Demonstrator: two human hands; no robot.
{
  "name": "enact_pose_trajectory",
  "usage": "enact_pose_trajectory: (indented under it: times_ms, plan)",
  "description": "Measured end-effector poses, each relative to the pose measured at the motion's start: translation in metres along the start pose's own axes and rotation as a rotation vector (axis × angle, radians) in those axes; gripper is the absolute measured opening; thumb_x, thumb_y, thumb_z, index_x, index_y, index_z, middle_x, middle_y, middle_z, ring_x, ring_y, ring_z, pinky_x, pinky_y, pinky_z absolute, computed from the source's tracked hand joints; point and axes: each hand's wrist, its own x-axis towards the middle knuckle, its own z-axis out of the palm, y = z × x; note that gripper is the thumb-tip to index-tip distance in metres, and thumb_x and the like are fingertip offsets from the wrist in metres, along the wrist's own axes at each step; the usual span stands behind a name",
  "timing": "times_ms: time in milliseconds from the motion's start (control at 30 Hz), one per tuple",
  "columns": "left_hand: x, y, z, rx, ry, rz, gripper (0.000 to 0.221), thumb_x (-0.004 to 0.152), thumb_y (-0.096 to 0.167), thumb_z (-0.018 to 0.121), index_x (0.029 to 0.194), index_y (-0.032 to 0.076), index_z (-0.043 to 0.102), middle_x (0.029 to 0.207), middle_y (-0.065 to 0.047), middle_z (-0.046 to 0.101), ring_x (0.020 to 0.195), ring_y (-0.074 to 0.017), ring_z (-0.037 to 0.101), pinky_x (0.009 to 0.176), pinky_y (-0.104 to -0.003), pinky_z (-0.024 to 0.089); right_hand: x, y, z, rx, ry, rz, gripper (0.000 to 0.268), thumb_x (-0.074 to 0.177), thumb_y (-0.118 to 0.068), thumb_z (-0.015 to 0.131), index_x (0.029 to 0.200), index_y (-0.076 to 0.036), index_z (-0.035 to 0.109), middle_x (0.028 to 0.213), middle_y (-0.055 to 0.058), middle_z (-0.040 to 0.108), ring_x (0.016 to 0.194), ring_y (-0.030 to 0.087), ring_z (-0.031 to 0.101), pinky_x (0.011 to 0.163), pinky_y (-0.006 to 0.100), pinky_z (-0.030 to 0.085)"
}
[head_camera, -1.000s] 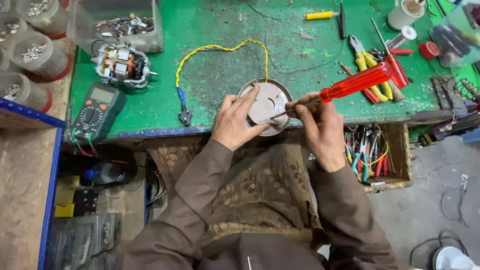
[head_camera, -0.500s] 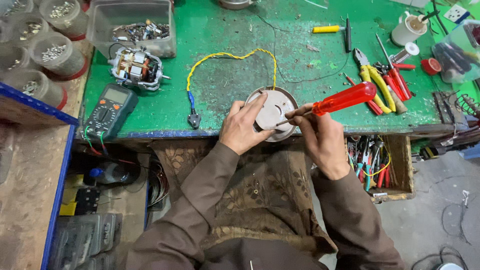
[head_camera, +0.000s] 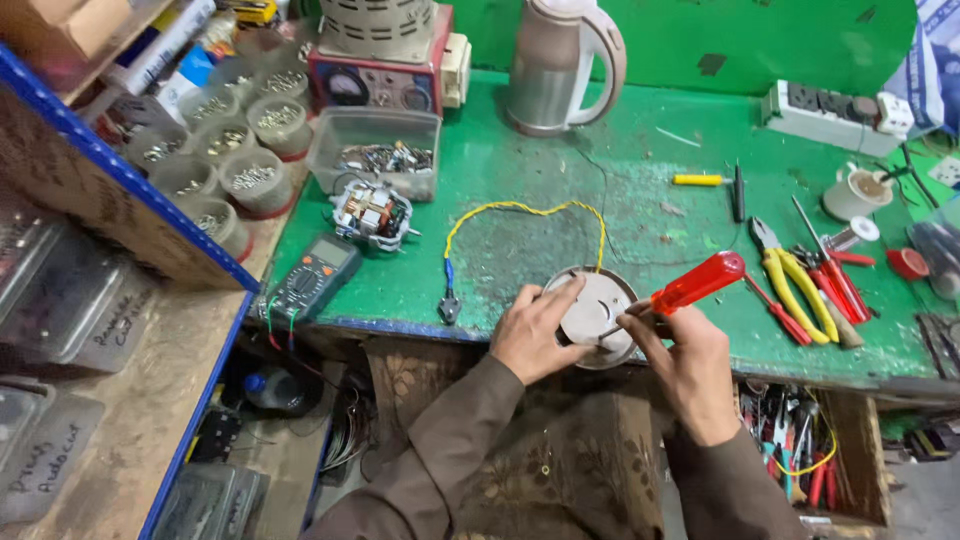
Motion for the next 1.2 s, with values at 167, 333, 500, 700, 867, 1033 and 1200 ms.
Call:
enact_pose_trajectory:
  times_ms: [167, 333, 500, 700, 867, 1033, 1200]
  plan:
    - [-0.001, 0.001, -0.003, 0.014, 0.008, -0.019, 0.099, 0.067, 0.062, 0.079, 0.156, 0.031, 0.050, 0.144, 0.007, 0.065, 0.120, -0.0271, 0.061, 0.092, -0.043, 0.060, 0.004, 0.004, -0.002, 0.022, -0.061, 0.005, 0.010, 0.094, -0.022, 0.079, 0.100, -0.015, 0.075, 0.091, 0.006, 0.081, 0.090, 0.027, 0.078, 0.083, 0.040, 0.060]
    - [0.001, 0.002, -0.004, 0.000, 0.010, -0.011, 0.099, 0.067, 0.065, 0.079, 0.156, 0.032, 0.050, 0.143, 0.008, 0.066, 0.119, -0.0263, 0.061, 0.089, -0.044, 0.062, 0.008, 0.000, -0.002, 0.074, -0.154, 0.094, 0.017, 0.097, -0.016, 0.071, 0.113, -0.011, 0.072, 0.097, 0.009, 0.083, 0.095, 0.031, 0.079, 0.087, 0.047, 0.059]
    - [0.004, 0.007, -0.011, -0.020, -0.048, -0.063, 0.098, 0.066, 0.062, 0.079, 0.154, 0.030, 0.052, 0.142, 0.007, 0.067, 0.121, -0.0263, 0.061, 0.090, -0.045, 0.062, 0.011, 0.005, 0.003, 0.074, -0.096, 0.039, 0.014, 0.095, -0.022, 0.077, 0.105, -0.012, 0.076, 0.088, 0.012, 0.075, 0.089, 0.033, 0.076, 0.086, 0.045, 0.059]
    - [0.003, 0.002, -0.008, -0.014, -0.070, -0.061, 0.097, 0.066, 0.058, 0.082, 0.154, 0.030, 0.052, 0.143, 0.007, 0.066, 0.123, -0.0273, 0.060, 0.093, -0.046, 0.061, 0.006, 0.017, 0.009, 0.177, -0.005, 0.089, 0.018, 0.088, -0.019, 0.086, 0.105, -0.017, 0.083, 0.087, 0.002, 0.079, 0.086, 0.017, 0.078, 0.085, 0.032, 0.059]
    - [0.003, 0.001, -0.007, -0.026, -0.079, -0.061, 0.100, 0.067, 0.055, 0.084, 0.157, 0.029, 0.050, 0.144, 0.005, 0.066, 0.122, -0.0291, 0.060, 0.091, -0.048, 0.061, 0.006, -0.007, 0.001, 0.177, -0.071, 0.094, 0.023, 0.092, -0.012, 0.077, 0.114, -0.013, 0.077, 0.094, 0.008, 0.082, 0.092, 0.027, 0.079, 0.085, 0.042, 0.061]
    - [0.003, 0.005, -0.010, -0.023, -0.055, -0.052, 0.099, 0.068, 0.058, 0.083, 0.156, 0.029, 0.051, 0.144, 0.004, 0.066, 0.121, -0.0280, 0.060, 0.091, -0.046, 0.061, 0.010, -0.003, 0.002, 0.194, -0.091, 0.087, 0.020, 0.096, -0.018, 0.076, 0.113, -0.007, 0.074, 0.090, 0.013, 0.078, 0.089, 0.031, 0.077, 0.085, 0.046, 0.062]
    - [0.004, 0.010, -0.017, -0.027, -0.013, 0.009, 0.089, 0.072, 0.053, 0.084, 0.153, 0.028, 0.056, 0.144, 0.003, 0.066, 0.121, -0.0276, 0.061, 0.097, -0.043, 0.057, 0.012, -0.008, -0.004, 0.163, -0.023, 0.059, 0.008, 0.093, -0.019, 0.081, 0.096, -0.013, 0.076, 0.080, 0.007, 0.072, 0.078, 0.022, 0.072, 0.079, 0.037, 0.059]
